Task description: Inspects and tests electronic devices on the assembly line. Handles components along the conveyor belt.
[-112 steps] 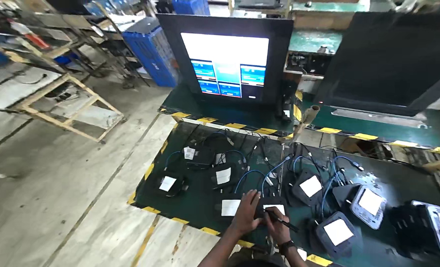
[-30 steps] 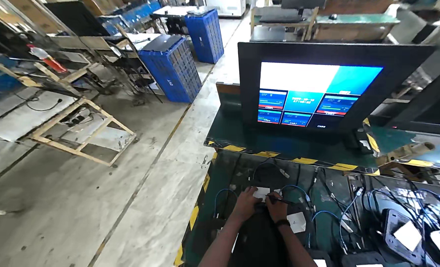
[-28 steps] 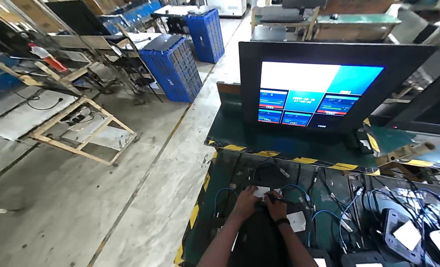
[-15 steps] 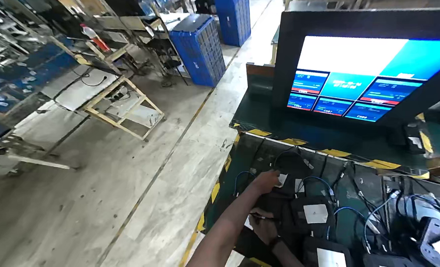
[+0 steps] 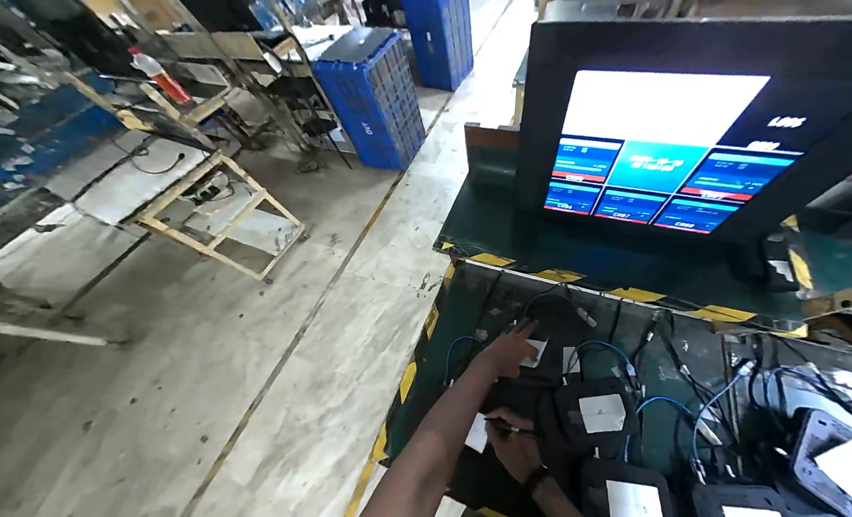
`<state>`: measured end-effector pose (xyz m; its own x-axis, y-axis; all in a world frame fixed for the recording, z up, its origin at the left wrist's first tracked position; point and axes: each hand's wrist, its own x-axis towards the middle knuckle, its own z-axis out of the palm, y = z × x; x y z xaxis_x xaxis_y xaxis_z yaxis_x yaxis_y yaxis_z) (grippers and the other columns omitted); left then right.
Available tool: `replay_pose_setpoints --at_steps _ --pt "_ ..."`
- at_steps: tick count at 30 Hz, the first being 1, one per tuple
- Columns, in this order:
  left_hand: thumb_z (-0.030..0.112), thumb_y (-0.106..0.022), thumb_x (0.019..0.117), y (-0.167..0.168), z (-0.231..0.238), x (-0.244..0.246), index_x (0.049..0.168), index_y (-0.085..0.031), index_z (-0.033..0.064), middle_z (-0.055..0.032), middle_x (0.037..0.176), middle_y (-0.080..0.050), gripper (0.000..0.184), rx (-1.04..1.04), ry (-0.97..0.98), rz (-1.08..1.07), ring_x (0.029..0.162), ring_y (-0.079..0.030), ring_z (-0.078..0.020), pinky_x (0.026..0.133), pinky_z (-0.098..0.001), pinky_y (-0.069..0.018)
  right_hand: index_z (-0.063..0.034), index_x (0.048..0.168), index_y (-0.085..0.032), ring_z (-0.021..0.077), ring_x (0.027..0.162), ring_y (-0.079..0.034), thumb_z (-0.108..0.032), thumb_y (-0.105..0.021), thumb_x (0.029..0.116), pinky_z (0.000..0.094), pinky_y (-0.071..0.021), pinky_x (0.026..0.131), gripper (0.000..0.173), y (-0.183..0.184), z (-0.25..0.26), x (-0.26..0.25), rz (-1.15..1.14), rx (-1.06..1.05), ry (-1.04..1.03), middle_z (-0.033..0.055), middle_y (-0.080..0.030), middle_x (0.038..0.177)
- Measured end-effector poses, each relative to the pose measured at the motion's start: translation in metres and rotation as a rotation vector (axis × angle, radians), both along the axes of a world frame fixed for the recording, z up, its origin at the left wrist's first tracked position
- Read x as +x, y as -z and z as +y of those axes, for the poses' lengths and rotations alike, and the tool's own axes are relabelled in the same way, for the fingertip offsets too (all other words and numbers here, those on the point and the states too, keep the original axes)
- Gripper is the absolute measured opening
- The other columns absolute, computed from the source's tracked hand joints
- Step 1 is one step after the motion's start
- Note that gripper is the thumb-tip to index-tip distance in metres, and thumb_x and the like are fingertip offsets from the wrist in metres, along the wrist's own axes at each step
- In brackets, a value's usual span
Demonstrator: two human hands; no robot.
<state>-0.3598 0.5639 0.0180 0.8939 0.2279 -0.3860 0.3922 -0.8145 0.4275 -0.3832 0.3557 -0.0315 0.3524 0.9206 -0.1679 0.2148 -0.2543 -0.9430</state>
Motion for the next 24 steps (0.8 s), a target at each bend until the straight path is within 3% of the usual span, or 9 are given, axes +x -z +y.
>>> replay_pose_setpoints --at_steps 3,6,9,11,13,15,20,22,24 --pt "0.031 -0.095 0.0649 0.006 0.003 0.010 0.139 -0.063 0.0212 -0.0177 0.168 -0.025 0.081 0.000 0.028 0.074 0.155 -0.021 -0.0411 0.123 -0.0646 -0.0214 -0.0098 0.104 -0.075 0.0085 0.069 -0.071 -0.017 -0.069 0.0908 0.0306 -0.0638 0.067 0.016 -0.021 -0.009 0.038 -0.055 0.037 0.123 -0.0011 -0.075 0.083" --pt "0.036 -0.098 0.0611 0.013 0.000 0.016 0.150 -0.051 0.0183 -0.0194 0.164 -0.031 0.102 0.021 0.015 0.080 0.153 -0.025 -0.0420 0.123 -0.0673 -0.0179 -0.0082 0.103 -0.075 0.0168 0.079 -0.072 -0.020 -0.067 0.0901 0.0395 -0.0617 0.076 0.020 -0.066 0.001 0.103 -0.395 -0.058 0.151 0.0048 -0.075 0.088" --pt "0.038 -0.097 0.0600 0.017 0.000 0.014 0.153 -0.046 0.0340 -0.0213 0.161 -0.034 0.107 0.045 0.073 0.041 0.150 -0.029 -0.0435 0.120 -0.0709 -0.0210 -0.0048 0.108 -0.073 0.0331 0.095 -0.072 -0.029 -0.063 0.0960 0.0540 -0.0573 0.086 0.029 -0.141 0.035 0.172 -0.626 -0.471 0.070 0.0164 -0.074 0.098" --pt "0.039 -0.096 0.0615 0.007 0.001 0.004 0.151 -0.048 0.0407 -0.0213 0.160 -0.037 0.102 0.040 0.069 0.002 0.149 -0.032 -0.0432 0.120 -0.0705 -0.0210 -0.0003 0.122 -0.067 0.0425 0.111 -0.067 -0.031 -0.062 0.0994 0.0613 -0.0526 0.093 0.038 -0.186 0.062 0.208 -0.662 -0.731 0.045 0.0251 -0.070 0.115" --pt "0.043 -0.096 0.0612 -0.007 -0.003 -0.021 0.147 -0.053 0.0423 -0.0207 0.156 -0.042 0.096 0.049 0.005 -0.067 0.146 -0.037 -0.0421 0.119 -0.0690 -0.0246 0.0018 0.119 -0.067 0.0473 0.110 -0.066 -0.025 -0.067 0.0951 0.0657 -0.0531 0.088 0.035 -0.211 0.087 0.235 -0.714 -0.829 0.066 0.0283 -0.068 0.116" --pt "0.047 -0.096 0.0549 -0.019 -0.006 -0.058 0.144 -0.056 0.0430 -0.0192 0.150 -0.048 0.098 0.087 -0.048 -0.183 0.142 -0.043 -0.0400 0.117 -0.0666 -0.0314 0.0049 0.113 -0.066 0.0506 0.108 -0.066 -0.017 -0.073 0.0903 0.0677 -0.0539 0.083 0.032 -0.215 0.110 0.260 -0.790 -0.840 0.083 0.0317 -0.067 0.114" --pt "0.043 -0.096 0.0526 -0.046 -0.025 -0.154 0.143 -0.058 0.0414 -0.0182 0.146 -0.053 0.098 0.061 -0.072 -0.256 0.140 -0.045 -0.0388 0.118 -0.0627 -0.0335 0.0087 0.106 -0.067 0.0510 0.104 -0.067 -0.004 -0.073 0.0868 0.0663 -0.0549 0.078 0.024 -0.201 0.144 0.294 -0.890 -0.803 0.171 0.0334 -0.067 0.111" --pt "0.044 -0.094 0.0540 -0.050 -0.036 -0.180 0.145 -0.054 0.0431 -0.0189 0.147 -0.052 0.100 0.054 -0.062 -0.207 0.141 -0.045 -0.0397 0.119 -0.0642 -0.0303 0.0078 0.108 -0.066 0.0527 0.103 -0.067 -0.007 -0.072 0.0895 0.0670 -0.0545 0.077 0.025 -0.208 0.134 0.279 -0.885 -0.769 0.198 0.0338 -0.067 0.110" --pt "0.040 -0.095 0.0545 -0.045 -0.047 -0.194 0.148 -0.050 0.0420 -0.0210 0.149 -0.050 0.104 0.024 -0.035 -0.139 0.142 -0.043 -0.0417 0.121 -0.0652 -0.0244 0.0034 0.120 -0.064 0.0521 0.104 -0.067 -0.020 -0.068 0.0953 0.0679 -0.0541 0.081 0.034 -0.201 0.110 0.254 -0.828 -0.663 0.144 0.0327 -0.067 0.113"
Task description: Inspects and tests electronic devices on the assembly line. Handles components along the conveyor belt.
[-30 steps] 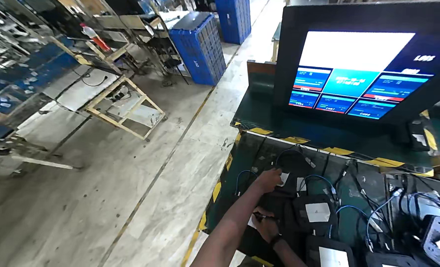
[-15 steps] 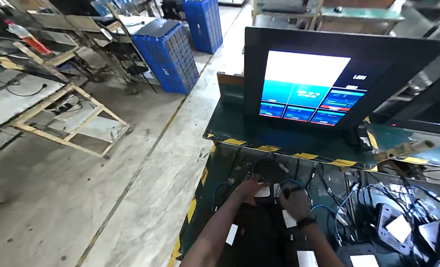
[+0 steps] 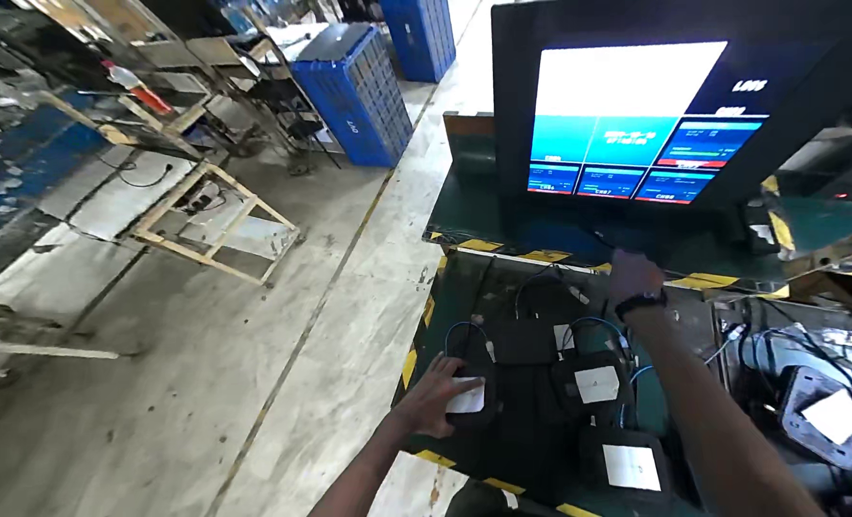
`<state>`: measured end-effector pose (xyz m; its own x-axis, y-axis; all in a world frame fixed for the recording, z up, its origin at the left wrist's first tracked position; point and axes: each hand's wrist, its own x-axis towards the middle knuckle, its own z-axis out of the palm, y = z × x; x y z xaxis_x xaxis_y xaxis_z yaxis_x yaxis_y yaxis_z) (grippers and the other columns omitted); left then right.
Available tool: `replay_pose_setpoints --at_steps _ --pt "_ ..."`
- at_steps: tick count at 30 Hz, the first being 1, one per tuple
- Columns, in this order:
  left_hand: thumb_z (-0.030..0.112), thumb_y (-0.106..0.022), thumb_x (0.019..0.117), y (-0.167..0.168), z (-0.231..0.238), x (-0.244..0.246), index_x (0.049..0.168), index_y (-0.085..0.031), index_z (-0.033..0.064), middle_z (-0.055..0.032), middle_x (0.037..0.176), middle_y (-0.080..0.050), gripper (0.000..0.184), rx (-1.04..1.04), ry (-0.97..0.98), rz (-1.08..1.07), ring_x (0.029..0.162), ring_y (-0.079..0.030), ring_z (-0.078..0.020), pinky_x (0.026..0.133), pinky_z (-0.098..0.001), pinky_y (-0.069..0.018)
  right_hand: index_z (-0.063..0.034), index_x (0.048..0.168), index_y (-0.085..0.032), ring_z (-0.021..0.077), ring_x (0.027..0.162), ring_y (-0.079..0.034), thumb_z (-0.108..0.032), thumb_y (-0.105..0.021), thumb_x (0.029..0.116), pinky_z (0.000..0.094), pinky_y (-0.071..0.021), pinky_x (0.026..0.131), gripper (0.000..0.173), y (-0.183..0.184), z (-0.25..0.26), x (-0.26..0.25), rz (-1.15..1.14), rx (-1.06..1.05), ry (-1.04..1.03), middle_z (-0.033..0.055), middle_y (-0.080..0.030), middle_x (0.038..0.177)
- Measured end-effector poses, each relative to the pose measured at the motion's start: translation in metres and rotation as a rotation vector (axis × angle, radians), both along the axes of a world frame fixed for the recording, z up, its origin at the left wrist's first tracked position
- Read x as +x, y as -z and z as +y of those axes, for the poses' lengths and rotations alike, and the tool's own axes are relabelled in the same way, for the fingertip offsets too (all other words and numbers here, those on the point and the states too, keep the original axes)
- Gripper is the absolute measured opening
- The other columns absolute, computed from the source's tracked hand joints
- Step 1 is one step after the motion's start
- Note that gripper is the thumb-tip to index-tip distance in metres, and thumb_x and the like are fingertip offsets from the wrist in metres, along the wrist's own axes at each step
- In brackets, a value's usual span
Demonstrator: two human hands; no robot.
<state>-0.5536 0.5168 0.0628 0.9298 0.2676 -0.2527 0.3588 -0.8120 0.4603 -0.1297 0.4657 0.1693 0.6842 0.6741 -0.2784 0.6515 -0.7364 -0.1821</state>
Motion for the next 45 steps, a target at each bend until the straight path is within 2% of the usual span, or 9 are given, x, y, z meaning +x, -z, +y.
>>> replay_pose_setpoints --at_steps 6,12,18,24,29,32,35,40,45 --pt "0.037 -0.098 0.0451 0.047 -0.014 0.010 0.162 -0.020 0.0441 -0.0233 0.159 -0.037 0.141 0.091 0.061 0.226 0.144 -0.037 -0.0465 0.115 -0.0710 -0.0239 -0.0064 0.123 -0.071 0.0335 0.107 -0.069 -0.039 -0.065 0.0981 0.0551 -0.0534 0.099 0.041 0.108 -0.105 -0.133 0.690 -0.109 -0.285 0.0177 -0.071 0.116" --pt "0.045 -0.095 0.0446 0.046 -0.018 0.022 0.163 -0.019 0.0426 -0.0275 0.148 -0.048 0.141 0.115 0.042 0.248 0.134 -0.048 -0.0478 0.113 -0.0675 -0.0324 -0.0067 0.128 -0.069 0.0317 0.111 -0.068 -0.032 -0.063 0.1002 0.0519 -0.0522 0.103 0.038 0.146 -0.195 -0.215 0.891 -0.089 -0.124 0.0178 -0.071 0.120" --pt "0.057 -0.092 0.0465 0.002 -0.066 0.117 0.164 -0.025 0.0349 -0.0290 0.143 -0.050 0.137 -0.122 -0.175 0.069 0.126 -0.053 -0.0481 0.099 -0.0669 -0.0465 -0.0039 0.125 -0.069 0.0270 0.106 -0.071 -0.018 -0.056 0.1015 0.0473 -0.0555 0.099 0.031 0.145 -0.234 -0.202 0.668 0.320 0.360 0.0148 -0.073 0.115" --pt "0.057 -0.088 0.0557 0.011 -0.114 0.253 0.165 -0.015 0.0368 -0.0297 0.155 -0.038 0.133 -0.037 -0.078 0.156 0.141 -0.039 -0.0489 0.111 -0.0674 -0.0348 0.0031 0.124 -0.066 0.0281 0.106 -0.070 -0.024 -0.038 0.1111 0.0463 -0.0572 0.097 0.041 0.149 -0.230 -0.172 0.750 0.583 0.760 0.0206 -0.071 0.116" --pt "0.055 -0.079 0.0823 0.001 -0.085 0.292 0.167 -0.001 0.0251 -0.0323 0.159 -0.033 0.119 -0.213 0.115 0.358 0.143 -0.038 -0.0520 0.113 -0.0676 -0.0365 0.0030 0.128 -0.063 0.0325 0.115 -0.062 -0.042 -0.028 0.1130 0.0514 -0.0500 0.098 0.059 0.149 -0.194 -0.148 0.853 0.635 0.975 0.0235 -0.065 0.123" --pt "0.043 -0.049 0.1071 0.008 -0.059 0.298 0.162 -0.026 0.0094 -0.0285 0.143 -0.056 0.068 -0.281 0.150 0.399 0.134 -0.055 -0.0446 0.112 -0.0630 -0.0409 0.0050 0.147 -0.046 0.0391 0.133 -0.054 -0.050 -0.035 0.1105 0.0576 -0.0439 0.109 0.066 0.152 -0.177 -0.142 0.906 0.650 1.144 0.0293 -0.054 0.143" --pt "0.060 -0.039 0.1057 0.026 -0.054 0.291 0.150 -0.045 0.0008 -0.0274 0.139 -0.059 0.074 -0.330 0.001 0.369 0.132 -0.056 -0.0417 0.113 -0.0614 -0.0414 0.0002 0.160 -0.024 0.0391 0.141 -0.046 -0.055 -0.047 0.1055 0.0601 -0.0420 0.112 0.081 0.155 -0.168 -0.141 0.921 0.784 1.166 0.0287 -0.042 0.155" --pt "0.065 -0.051 0.0988 0.026 -0.067 0.277 0.150 -0.049 0.0064 -0.0239 0.136 -0.063 0.078 -0.273 -0.112 0.304 0.129 -0.059 -0.0401 0.110 -0.0612 -0.0443 0.0041 0.151 -0.041 0.0378 0.131 -0.058 -0.050 -0.060 0.1011 0.0536 -0.0448 0.111 0.075 0.143 -0.166 -0.141 0.738 0.604 1.129 0.0276 -0.058 0.140" --pt "0.066 -0.047 0.1000 -0.031 -0.107 0.269 0.154 -0.045 0.0121 -0.0211 0.130 -0.067 0.077 -0.159 0.025 0.324 0.122 -0.064 -0.0401 0.106 -0.0622 -0.0470 0.0046 0.148 -0.043 0.0345 0.127 -0.061 -0.042 -0.058 0.1037 0.0508 -0.0469 0.109 0.066 0.111 -0.209 -0.175 0.660 0.742 1.153 0.0261 -0.061 0.135"
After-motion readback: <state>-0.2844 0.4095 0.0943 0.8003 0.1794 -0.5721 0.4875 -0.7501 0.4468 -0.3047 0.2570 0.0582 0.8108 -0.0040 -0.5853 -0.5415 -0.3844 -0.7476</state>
